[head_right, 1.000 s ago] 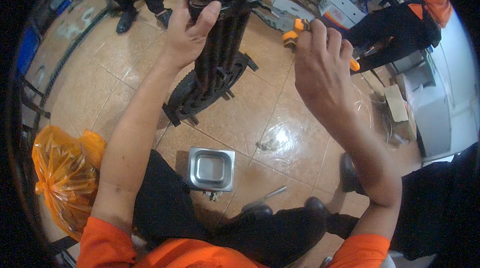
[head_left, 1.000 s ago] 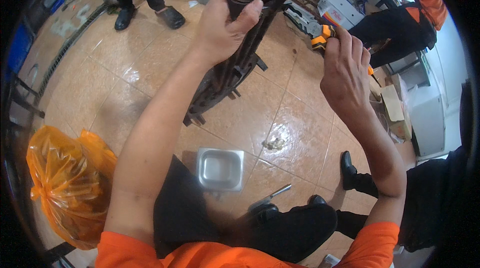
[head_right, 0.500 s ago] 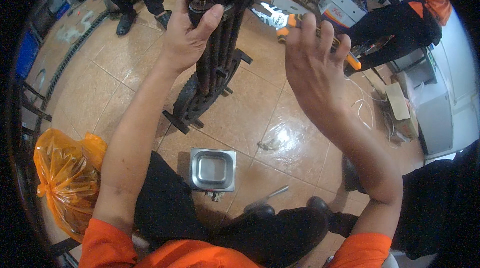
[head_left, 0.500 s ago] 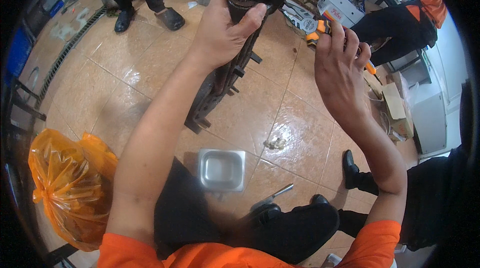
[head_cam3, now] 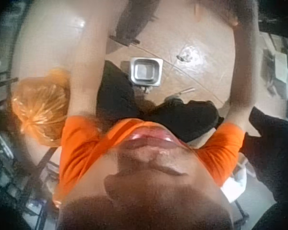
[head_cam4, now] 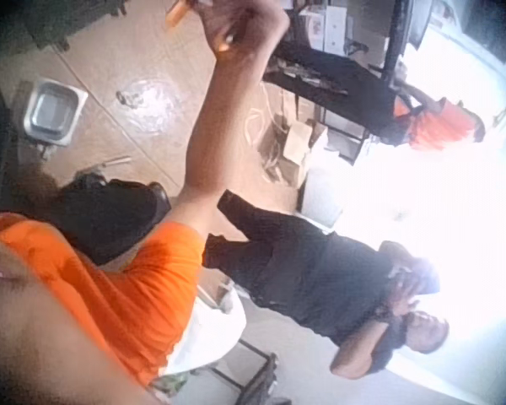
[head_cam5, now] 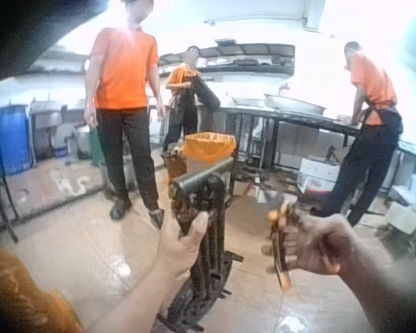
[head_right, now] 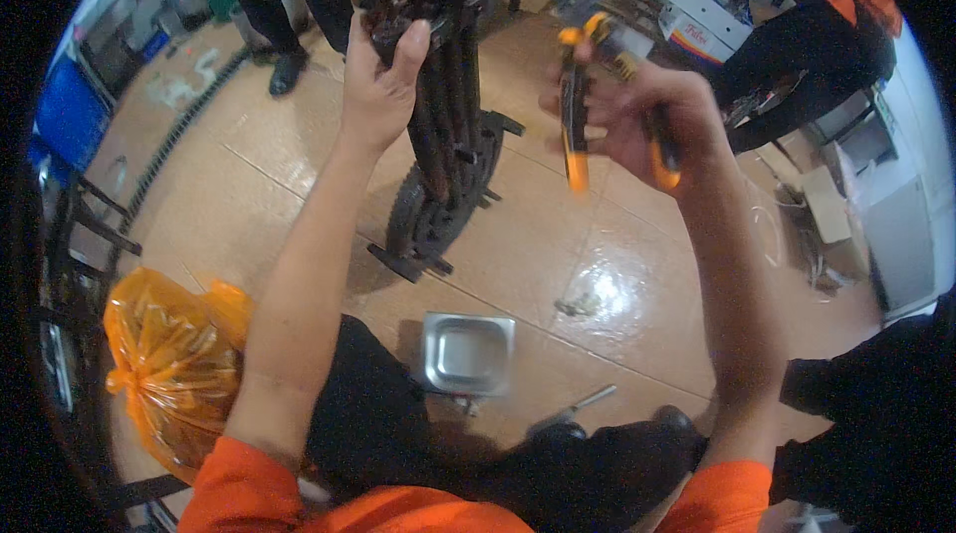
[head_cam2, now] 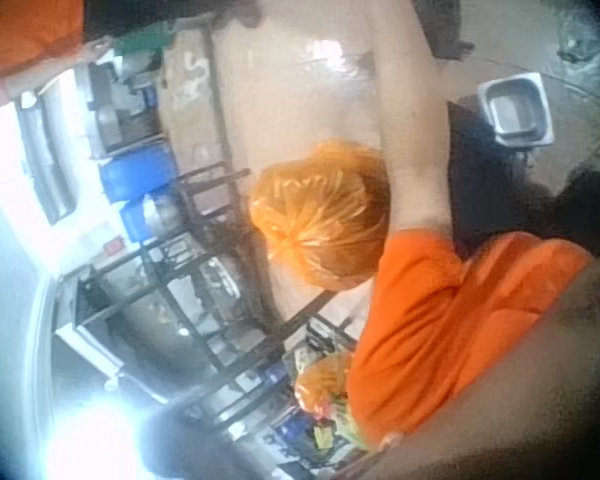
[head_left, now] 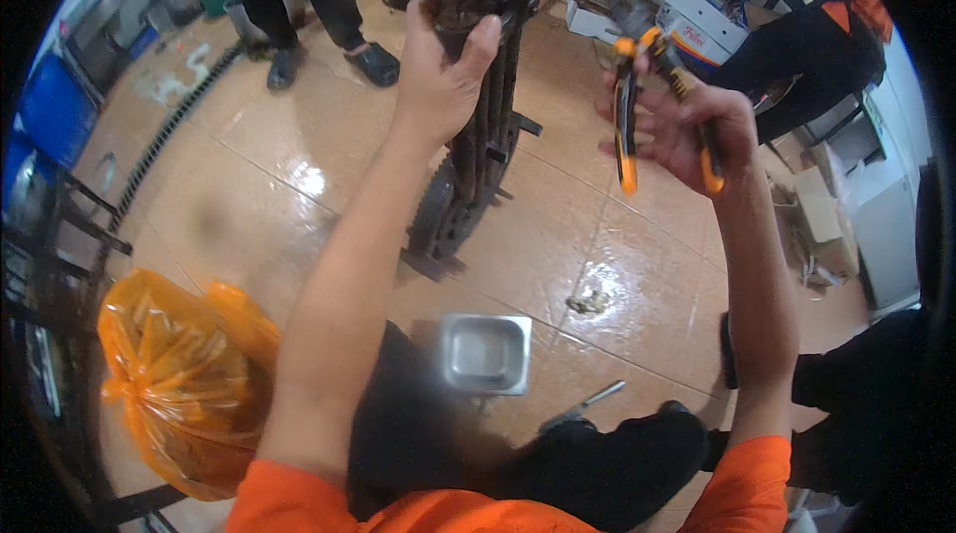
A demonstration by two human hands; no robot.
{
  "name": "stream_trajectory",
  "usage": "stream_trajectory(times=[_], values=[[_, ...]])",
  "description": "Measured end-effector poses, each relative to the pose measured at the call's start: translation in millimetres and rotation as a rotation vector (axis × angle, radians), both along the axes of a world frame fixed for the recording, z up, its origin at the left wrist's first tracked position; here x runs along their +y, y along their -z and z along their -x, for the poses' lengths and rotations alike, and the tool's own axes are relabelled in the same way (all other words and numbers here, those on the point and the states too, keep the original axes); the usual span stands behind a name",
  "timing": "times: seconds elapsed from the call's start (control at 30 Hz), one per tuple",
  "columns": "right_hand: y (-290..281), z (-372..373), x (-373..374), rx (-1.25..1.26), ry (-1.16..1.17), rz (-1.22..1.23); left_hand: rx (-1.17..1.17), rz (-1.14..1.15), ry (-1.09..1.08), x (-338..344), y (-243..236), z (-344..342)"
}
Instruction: The person sits on the floor and uses pliers to adjust a bolt on a mechanical part. They then wipe the part with a cloth, pick up a metal tray, and move to a different area to connect a hose to the part.
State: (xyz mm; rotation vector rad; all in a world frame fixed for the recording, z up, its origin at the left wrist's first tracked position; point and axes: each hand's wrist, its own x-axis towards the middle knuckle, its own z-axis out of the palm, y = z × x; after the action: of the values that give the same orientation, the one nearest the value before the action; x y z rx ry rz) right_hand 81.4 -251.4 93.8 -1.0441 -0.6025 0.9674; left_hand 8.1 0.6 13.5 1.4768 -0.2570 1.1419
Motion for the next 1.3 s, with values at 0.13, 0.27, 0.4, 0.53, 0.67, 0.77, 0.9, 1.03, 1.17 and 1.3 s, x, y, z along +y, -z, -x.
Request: stream_trajectory(times=[0.13, 0.27, 0.4, 0.53, 0.67, 0.77, 0.9, 1.03, 1.17, 1.3], values=[[17.4, 10.2, 5.4, 0.166, 0.077, -0.192, 0.067, -0.013, -0.025, 19.0, 6.5, 8.3], [46.0, 11.8, 8.1, 0.200, 0.073, -0.018, 0.046, -0.059, -0.047, 21.6, 5.1, 17.3], [49.4, 41.5, -7.0, -0.889, 0.372, 0.503, 0.072, -0.115, -0.050, 18.5, 5.0, 19.2], [48.2, 47.9, -14.7, -1.823, 0.801, 0.838, 0.063, -0.053, -0.078, 12.5, 5.3, 14.3], [48.3, 37.9, -19.3, -2.172, 0.917, 0.921, 0.056, -0.038, -0.075, 6.1, 0.1, 11.7], [43.5, 34.9, -14.5, -2.245, 0.877, 0.937, 0.083, -0.033, -0.046, 2.4, -0.9, 12.0], [39.0, 33.5, -2.0, -2.361, 0.833, 0.970, 0.064, -0.078, 0.041, 0.1, -1.5, 8.8], [44.2, 29.0, 5.4, -2.396, 0.884, 0.956, 0.033, -0.107, -0.004, -3.5, -2.1, 6.2], [43.6, 27.1, 9.0, -2.408, 0.937, 0.946, 0.024, -0.090, -0.014, 0.0, -2.0, 8.2], [42.2, 24.7, 14.2, -2.450, 0.925, 0.956, 0.030, -0.085, -0.047, 1.5, -0.9, 9.7]])
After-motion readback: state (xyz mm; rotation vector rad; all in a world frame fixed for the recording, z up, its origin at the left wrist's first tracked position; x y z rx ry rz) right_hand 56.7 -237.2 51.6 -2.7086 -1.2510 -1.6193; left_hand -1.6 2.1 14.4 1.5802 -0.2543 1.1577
